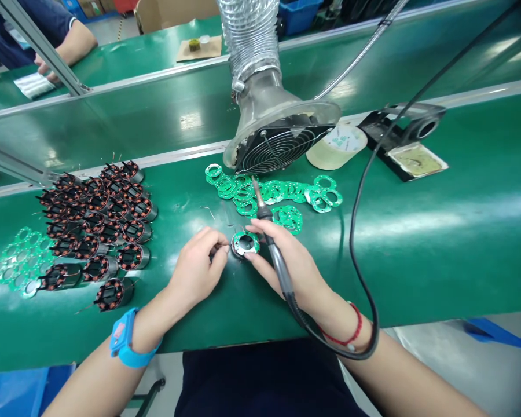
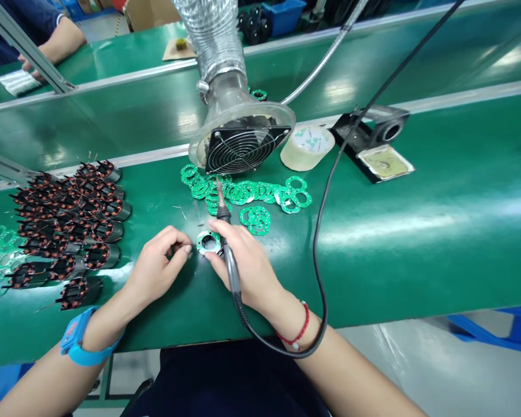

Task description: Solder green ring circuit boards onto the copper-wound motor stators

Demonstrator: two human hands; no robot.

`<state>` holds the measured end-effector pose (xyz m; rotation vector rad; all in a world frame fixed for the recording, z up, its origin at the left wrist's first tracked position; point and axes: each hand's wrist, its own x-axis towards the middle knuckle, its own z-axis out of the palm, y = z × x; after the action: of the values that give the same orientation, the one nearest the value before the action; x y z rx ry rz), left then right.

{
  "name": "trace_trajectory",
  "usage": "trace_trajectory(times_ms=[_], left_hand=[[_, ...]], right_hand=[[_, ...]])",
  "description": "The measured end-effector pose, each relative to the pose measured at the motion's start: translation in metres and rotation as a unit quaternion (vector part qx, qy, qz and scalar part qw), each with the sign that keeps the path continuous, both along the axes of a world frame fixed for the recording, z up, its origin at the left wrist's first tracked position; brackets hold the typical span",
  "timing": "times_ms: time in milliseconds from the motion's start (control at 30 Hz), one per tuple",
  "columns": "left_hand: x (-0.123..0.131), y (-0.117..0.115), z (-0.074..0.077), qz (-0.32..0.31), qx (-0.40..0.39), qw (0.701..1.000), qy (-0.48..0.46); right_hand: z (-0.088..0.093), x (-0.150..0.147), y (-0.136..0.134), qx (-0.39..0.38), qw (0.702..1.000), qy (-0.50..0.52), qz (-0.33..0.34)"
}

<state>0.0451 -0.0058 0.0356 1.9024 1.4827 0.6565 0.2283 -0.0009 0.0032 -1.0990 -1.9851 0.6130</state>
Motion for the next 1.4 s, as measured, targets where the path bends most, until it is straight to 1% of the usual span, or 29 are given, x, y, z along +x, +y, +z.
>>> trace_trajectory(times_ms=[100,200,267,367,433,500,567,633,700,767,867,1033,1133,1200,1333,1400], left_hand=[[-0.001,0.001,0.0,0.0,-0.018,0.998,-0.055],[-0.002,0.002,-0.001,-0.003,-0.04,0.996,-0.082],[-0.002,0.003,-0.002,-0.003,-0.051,0.995,-0.091],[-0.002,0.004,-0.002,0.002,-0.056,0.995,-0.087],[-0.002,0.004,-0.002,0.011,-0.052,0.996,-0.077],[-0.002,0.005,-0.001,0.019,-0.047,0.996,-0.068],[-0.002,0.006,-0.001,0.023,-0.044,0.997,-0.059],[-0.003,0.006,0.0,0.021,-0.043,0.998,-0.046],[-0.004,0.007,0.0,0.023,-0.042,0.998,-0.033],[-0.003,0.007,0.0,0.029,-0.04,0.998,-0.025],[-0.002,0.007,-0.001,0.037,-0.039,0.998,-0.021],[-0.001,0.006,-0.002,0.042,-0.03,0.998,-0.019],[-0.001,0.006,-0.002,0.039,-0.024,0.999,-0.016],[-0.001,0.005,-0.001,0.035,-0.02,0.999,-0.013],[0.0,0.005,0.001,0.034,-0.015,0.999,-0.001],[0.0,0.005,0.001,0.036,-0.013,0.999,0.006]], right_hand=[[0.003,-0.003,-0.002,0.037,0.998,-0.029,0.047],[0.005,-0.005,-0.004,0.088,0.991,-0.033,0.094],[0.006,-0.006,-0.004,0.116,0.987,-0.039,0.103],[0.005,-0.006,-0.004,0.122,0.989,-0.048,0.068],[0.006,-0.006,-0.004,0.115,0.991,-0.028,0.059],[0.007,-0.006,-0.004,0.107,0.992,0.003,0.063],[0.008,-0.005,-0.006,0.102,0.993,0.039,0.053],[0.009,-0.003,-0.009,0.09,0.993,0.079,0.019],[0.008,0.001,-0.012,0.062,0.99,0.122,-0.019],[0.006,0.006,-0.015,0.038,0.985,0.161,-0.039],[0.004,0.011,-0.017,0.041,0.98,0.191,-0.021],[0.007,0.011,-0.015,0.075,0.976,0.205,0.018],[0.007,0.01,-0.014,0.072,0.975,0.208,0.032],[0.007,0.01,-0.015,0.074,0.975,0.209,0.026],[0.008,0.01,-0.015,0.096,0.974,0.204,-0.017],[0.009,0.008,-0.014,0.092,0.978,0.185,-0.012]])
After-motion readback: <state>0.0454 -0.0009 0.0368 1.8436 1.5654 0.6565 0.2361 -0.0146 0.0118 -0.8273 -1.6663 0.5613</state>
